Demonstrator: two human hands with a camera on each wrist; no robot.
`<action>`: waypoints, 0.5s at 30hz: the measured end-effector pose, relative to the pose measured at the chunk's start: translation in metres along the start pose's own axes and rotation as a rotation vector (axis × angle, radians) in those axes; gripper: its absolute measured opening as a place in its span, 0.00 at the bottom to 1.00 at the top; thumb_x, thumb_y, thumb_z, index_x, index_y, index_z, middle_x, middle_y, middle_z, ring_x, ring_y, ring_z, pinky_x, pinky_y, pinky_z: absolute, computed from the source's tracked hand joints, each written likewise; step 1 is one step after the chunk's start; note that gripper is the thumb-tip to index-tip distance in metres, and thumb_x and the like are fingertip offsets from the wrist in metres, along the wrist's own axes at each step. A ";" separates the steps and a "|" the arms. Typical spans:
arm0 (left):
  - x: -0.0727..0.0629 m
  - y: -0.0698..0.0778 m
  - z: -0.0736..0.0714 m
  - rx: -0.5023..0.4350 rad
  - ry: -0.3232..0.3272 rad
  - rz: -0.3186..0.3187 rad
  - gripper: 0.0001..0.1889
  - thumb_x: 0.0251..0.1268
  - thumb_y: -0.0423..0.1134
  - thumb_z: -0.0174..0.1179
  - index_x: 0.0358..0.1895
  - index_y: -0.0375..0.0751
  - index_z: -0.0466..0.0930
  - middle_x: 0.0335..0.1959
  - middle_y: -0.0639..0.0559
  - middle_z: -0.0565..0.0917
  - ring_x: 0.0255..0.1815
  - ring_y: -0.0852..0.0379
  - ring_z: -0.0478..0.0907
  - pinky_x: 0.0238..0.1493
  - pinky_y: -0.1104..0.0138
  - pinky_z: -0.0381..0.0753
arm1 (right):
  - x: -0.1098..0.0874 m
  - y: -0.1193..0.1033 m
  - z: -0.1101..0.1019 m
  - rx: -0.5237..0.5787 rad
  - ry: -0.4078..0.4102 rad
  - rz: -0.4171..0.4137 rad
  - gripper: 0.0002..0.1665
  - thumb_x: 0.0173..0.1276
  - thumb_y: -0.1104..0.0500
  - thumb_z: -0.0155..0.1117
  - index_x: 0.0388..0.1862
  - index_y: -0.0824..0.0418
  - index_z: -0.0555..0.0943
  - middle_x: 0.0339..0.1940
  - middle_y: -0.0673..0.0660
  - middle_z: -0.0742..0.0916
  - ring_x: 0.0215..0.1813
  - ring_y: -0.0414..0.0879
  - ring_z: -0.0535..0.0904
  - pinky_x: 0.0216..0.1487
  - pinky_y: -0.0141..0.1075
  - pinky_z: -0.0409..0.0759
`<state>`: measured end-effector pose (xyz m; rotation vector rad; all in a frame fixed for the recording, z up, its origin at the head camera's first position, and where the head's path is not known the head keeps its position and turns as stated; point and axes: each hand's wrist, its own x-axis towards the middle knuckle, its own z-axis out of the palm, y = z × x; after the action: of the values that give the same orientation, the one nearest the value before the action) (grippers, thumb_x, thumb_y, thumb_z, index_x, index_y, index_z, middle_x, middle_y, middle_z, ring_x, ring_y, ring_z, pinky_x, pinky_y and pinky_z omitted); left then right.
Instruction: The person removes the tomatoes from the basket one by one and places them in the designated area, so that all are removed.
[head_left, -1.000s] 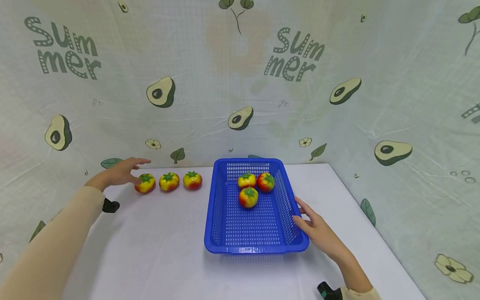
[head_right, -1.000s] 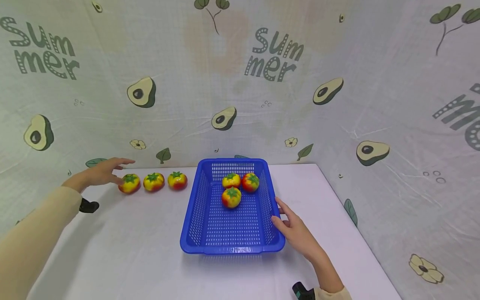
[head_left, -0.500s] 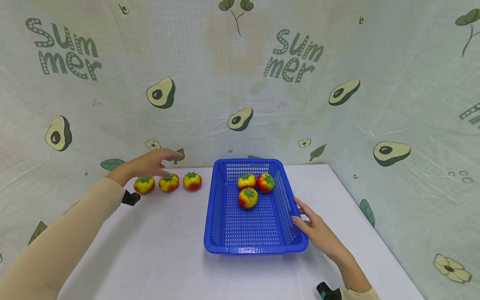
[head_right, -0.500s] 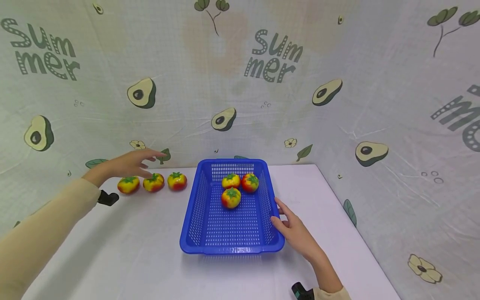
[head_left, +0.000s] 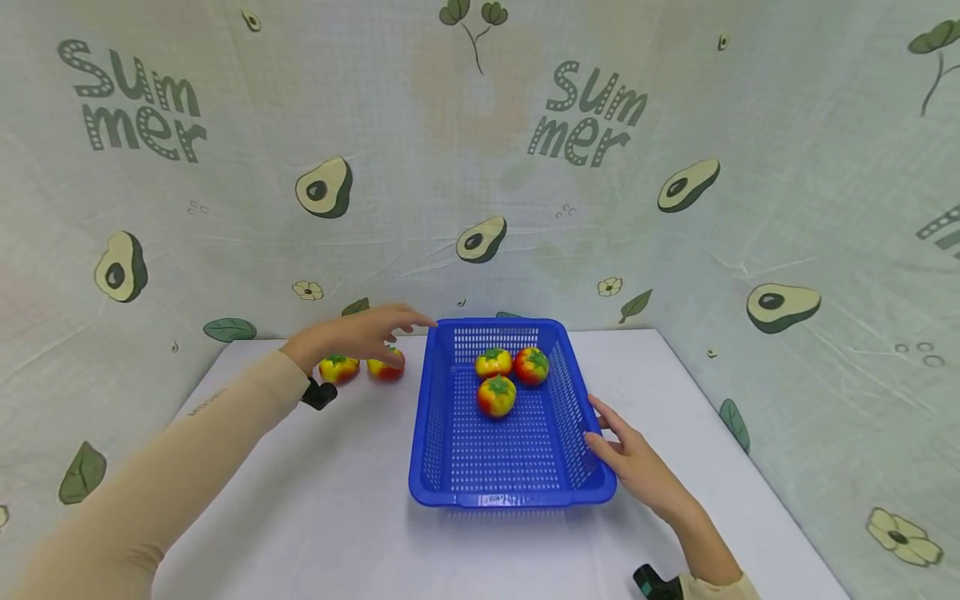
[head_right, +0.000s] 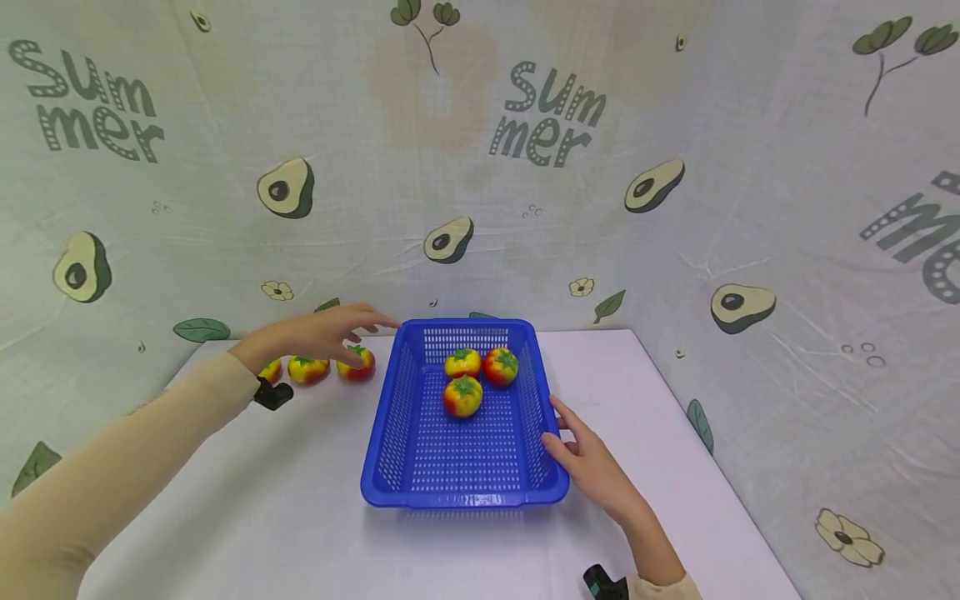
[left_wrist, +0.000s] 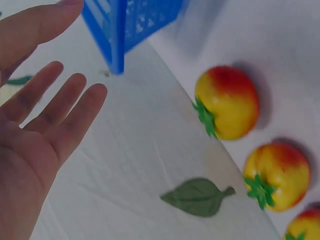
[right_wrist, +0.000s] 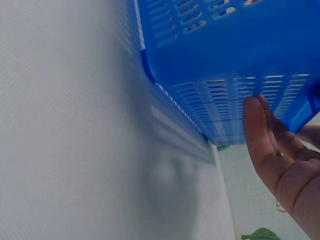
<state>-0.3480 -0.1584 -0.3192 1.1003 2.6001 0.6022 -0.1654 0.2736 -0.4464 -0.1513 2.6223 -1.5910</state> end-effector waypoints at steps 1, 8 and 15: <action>0.003 0.006 0.003 0.001 -0.014 0.013 0.39 0.67 0.30 0.72 0.80 0.56 0.70 0.78 0.42 0.70 0.75 0.38 0.71 0.68 0.45 0.80 | 0.000 0.001 0.000 0.004 0.000 0.000 0.41 0.85 0.49 0.57 0.89 0.52 0.54 0.70 0.68 0.73 0.66 0.64 0.82 0.58 0.50 0.88; 0.028 0.033 0.020 0.058 -0.114 0.073 0.41 0.67 0.32 0.74 0.81 0.55 0.68 0.78 0.43 0.70 0.76 0.40 0.70 0.68 0.47 0.82 | 0.000 0.002 0.000 0.006 -0.005 -0.010 0.41 0.85 0.49 0.57 0.89 0.52 0.53 0.70 0.68 0.74 0.66 0.64 0.82 0.58 0.49 0.89; 0.047 0.050 0.030 0.137 -0.170 0.083 0.41 0.67 0.38 0.75 0.81 0.59 0.68 0.79 0.49 0.69 0.78 0.44 0.69 0.69 0.50 0.81 | 0.000 0.001 -0.001 0.000 -0.006 -0.012 0.41 0.85 0.50 0.57 0.89 0.52 0.53 0.70 0.68 0.73 0.65 0.64 0.82 0.56 0.46 0.89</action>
<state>-0.3376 -0.0846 -0.3256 1.2476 2.4902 0.3347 -0.1651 0.2746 -0.4468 -0.1727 2.6221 -1.5910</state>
